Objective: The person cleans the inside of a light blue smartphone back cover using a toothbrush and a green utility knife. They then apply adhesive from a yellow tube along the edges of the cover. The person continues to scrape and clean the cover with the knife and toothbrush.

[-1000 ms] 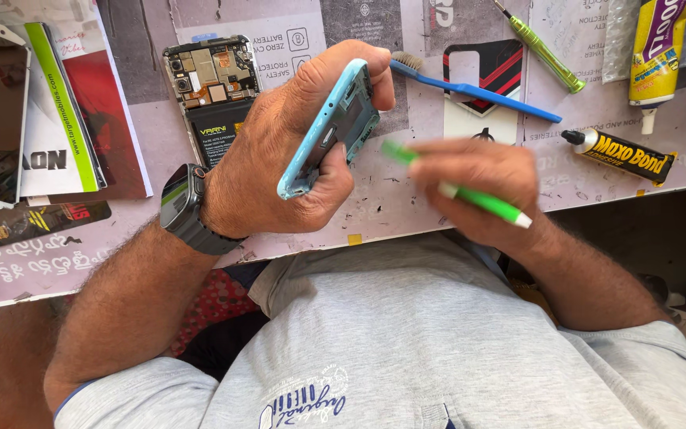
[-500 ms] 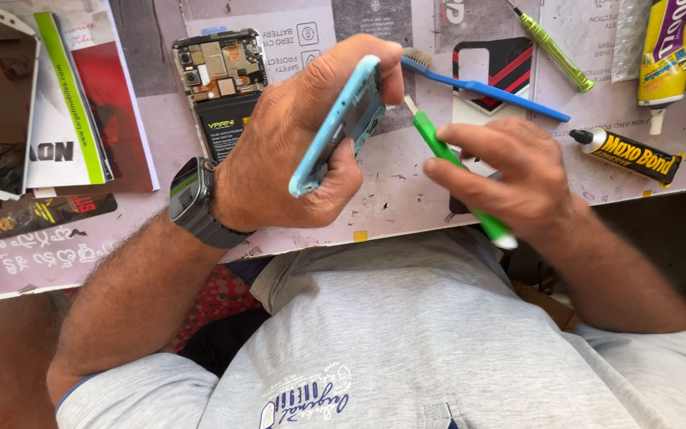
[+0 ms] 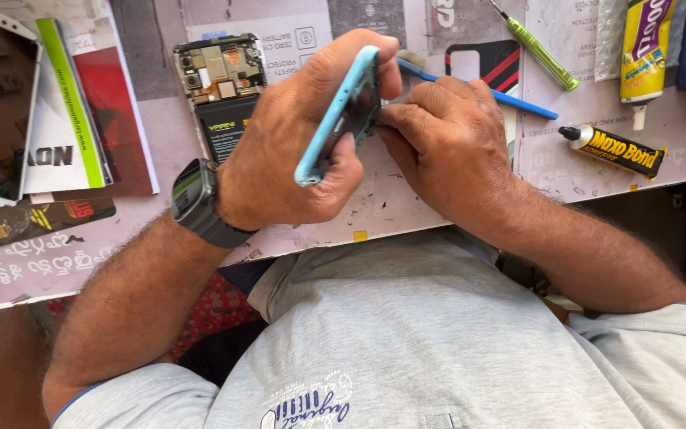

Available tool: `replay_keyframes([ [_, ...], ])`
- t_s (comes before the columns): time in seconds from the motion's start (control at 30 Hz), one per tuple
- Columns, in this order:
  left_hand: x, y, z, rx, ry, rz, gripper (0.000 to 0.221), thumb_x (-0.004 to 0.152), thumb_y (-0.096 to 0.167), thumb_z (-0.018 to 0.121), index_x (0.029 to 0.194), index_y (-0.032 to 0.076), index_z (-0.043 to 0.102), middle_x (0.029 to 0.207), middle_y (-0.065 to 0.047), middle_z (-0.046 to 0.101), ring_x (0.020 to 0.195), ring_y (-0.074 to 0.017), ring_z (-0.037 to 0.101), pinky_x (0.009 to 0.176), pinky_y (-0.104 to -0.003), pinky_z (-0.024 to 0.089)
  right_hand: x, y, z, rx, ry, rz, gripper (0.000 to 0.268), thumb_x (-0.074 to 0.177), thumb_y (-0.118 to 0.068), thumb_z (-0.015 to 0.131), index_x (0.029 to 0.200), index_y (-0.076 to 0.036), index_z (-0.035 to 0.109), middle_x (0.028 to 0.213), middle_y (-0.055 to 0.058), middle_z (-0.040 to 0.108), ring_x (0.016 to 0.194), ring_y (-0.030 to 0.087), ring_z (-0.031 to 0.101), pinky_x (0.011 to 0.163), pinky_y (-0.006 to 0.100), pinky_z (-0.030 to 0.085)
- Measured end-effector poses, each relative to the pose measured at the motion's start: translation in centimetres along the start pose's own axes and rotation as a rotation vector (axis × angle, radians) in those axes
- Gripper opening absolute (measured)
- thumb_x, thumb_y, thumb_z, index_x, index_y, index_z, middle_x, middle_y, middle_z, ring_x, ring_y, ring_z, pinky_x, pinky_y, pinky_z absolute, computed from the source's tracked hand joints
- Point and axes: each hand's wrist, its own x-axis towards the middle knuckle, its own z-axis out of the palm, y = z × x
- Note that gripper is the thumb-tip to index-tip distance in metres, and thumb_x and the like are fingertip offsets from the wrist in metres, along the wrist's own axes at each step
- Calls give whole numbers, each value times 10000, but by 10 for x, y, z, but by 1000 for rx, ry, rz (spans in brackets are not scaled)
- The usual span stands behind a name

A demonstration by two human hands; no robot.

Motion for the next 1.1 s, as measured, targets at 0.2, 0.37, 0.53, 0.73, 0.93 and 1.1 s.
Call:
replay_keyframes([
  [0.2,-1,-6,4,11,29,46,791,832,-119,535,1533,131,267,1274,-60,609,1187,-219,701,1077,-306,603,2,-7,5,-11,17,59,131,967,-107,807,1056,-96,712,997,29,685,950,252,637,842,452,423],
  [0.37,-3,-9,6,-17,25,30,806,826,-132,513,1545,130,259,1290,-59,609,1180,-210,707,1068,-294,614,5,-16,9,5,3,112,132,978,-41,742,1078,-91,672,986,46,672,982,269,634,852,455,410],
  [0.53,-3,-9,5,38,37,77,824,825,-133,528,1544,143,234,1271,-58,600,1172,-216,697,1060,-304,601,1,-19,8,-30,-12,102,167,937,-55,746,1059,-81,635,960,79,629,939,288,604,837,462,384],
  [0.73,-4,-10,6,46,28,90,822,845,-145,537,1549,137,219,1283,-63,589,1154,-246,685,1036,-308,588,-19,-23,-11,16,30,112,144,1018,-66,774,1092,-71,651,983,62,643,937,254,592,843,422,380],
  [0.93,-3,-9,6,39,30,87,830,827,-146,525,1550,135,230,1270,-63,590,1149,-247,688,1041,-316,592,-8,-21,5,-59,102,133,101,999,-111,826,1048,-112,738,959,13,718,945,242,597,853,428,376],
  [1.1,-4,-11,7,33,44,90,824,833,-135,531,1552,136,234,1274,-60,598,1158,-226,699,1056,-306,603,0,-23,12,-119,97,138,70,998,-102,798,997,-131,734,1016,-6,725,967,230,591,858,434,377],
])
